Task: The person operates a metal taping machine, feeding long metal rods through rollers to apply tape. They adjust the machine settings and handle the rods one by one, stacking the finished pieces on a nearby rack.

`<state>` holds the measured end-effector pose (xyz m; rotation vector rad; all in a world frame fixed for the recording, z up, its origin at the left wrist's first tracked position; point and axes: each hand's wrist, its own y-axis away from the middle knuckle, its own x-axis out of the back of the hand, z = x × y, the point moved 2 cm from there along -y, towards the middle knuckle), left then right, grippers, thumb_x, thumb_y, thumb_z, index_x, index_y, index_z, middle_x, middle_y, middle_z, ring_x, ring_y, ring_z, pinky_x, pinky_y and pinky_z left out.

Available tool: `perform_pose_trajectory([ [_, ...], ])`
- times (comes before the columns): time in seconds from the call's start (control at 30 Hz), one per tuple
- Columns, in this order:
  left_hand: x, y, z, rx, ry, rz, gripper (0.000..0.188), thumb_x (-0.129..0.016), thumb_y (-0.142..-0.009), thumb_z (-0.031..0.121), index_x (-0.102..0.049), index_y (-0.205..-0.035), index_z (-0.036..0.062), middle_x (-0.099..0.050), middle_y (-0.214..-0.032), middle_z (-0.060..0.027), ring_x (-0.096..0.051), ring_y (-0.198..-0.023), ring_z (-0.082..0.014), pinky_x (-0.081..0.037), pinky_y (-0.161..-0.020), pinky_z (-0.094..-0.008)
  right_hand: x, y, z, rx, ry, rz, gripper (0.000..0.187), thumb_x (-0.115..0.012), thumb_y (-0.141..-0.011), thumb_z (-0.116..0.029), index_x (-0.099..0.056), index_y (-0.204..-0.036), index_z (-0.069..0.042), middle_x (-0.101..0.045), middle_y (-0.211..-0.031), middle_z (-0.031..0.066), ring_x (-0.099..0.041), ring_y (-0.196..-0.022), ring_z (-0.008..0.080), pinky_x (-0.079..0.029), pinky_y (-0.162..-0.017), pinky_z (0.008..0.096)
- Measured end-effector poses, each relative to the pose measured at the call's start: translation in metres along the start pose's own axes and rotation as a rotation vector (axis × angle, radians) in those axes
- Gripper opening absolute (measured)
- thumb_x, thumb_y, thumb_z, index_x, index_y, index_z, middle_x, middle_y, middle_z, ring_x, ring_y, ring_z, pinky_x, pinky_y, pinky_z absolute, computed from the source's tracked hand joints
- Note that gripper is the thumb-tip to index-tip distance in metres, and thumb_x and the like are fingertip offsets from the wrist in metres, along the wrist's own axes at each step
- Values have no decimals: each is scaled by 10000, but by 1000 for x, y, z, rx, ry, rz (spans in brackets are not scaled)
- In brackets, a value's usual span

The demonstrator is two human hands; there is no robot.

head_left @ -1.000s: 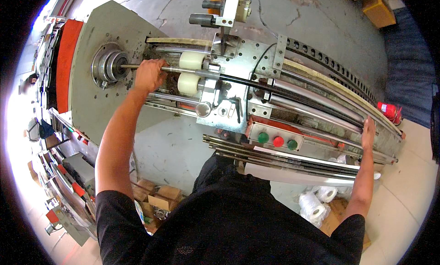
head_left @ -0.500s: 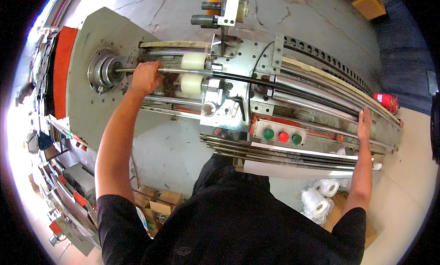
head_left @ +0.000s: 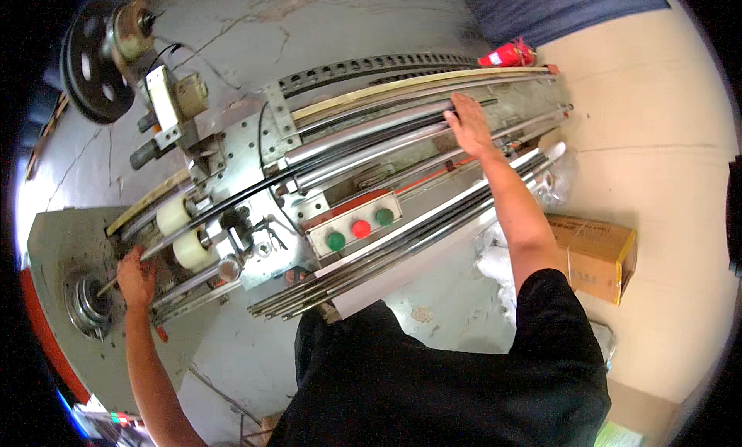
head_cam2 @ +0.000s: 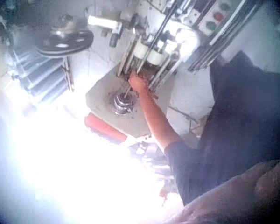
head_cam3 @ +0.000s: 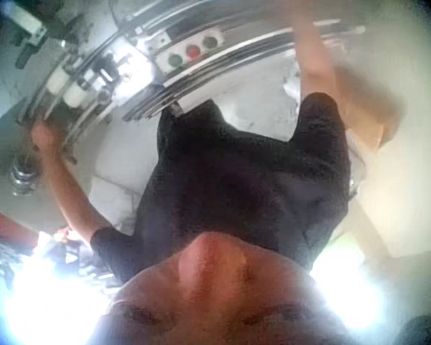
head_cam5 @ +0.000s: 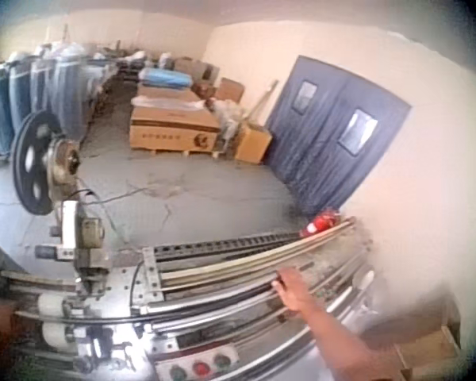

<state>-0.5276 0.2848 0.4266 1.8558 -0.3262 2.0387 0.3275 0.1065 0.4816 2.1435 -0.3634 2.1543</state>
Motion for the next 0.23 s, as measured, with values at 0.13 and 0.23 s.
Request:
perform_pose_trajectory([
  [0.13, -2, 0, -25, 57, -2, -86, 389, -775, -814, 121, -646, -1179, 94, -708, -1039, -171, -650, -1004, -405, -478, -934, -497, 9, 9, -20, -2, 19, -4, 645, -454, -1078, -487, -444, -1545, -43, -432, -1606, 185, -326, -1524, 387, -204, -1280, 493],
  [0.23, 5, -5, -36, 64, 14, -158, 411, -785, -811, 155, -644, -1196, 117, -709, -1087, -206, -647, -1082, -415, -472, -956, -499, 8, 17, -25, -40, 46, -64, 669, -433, -1087, -503, -383, -1594, -70, -377, -1651, 163, -274, -1555, 367, -161, -1298, 473],
])
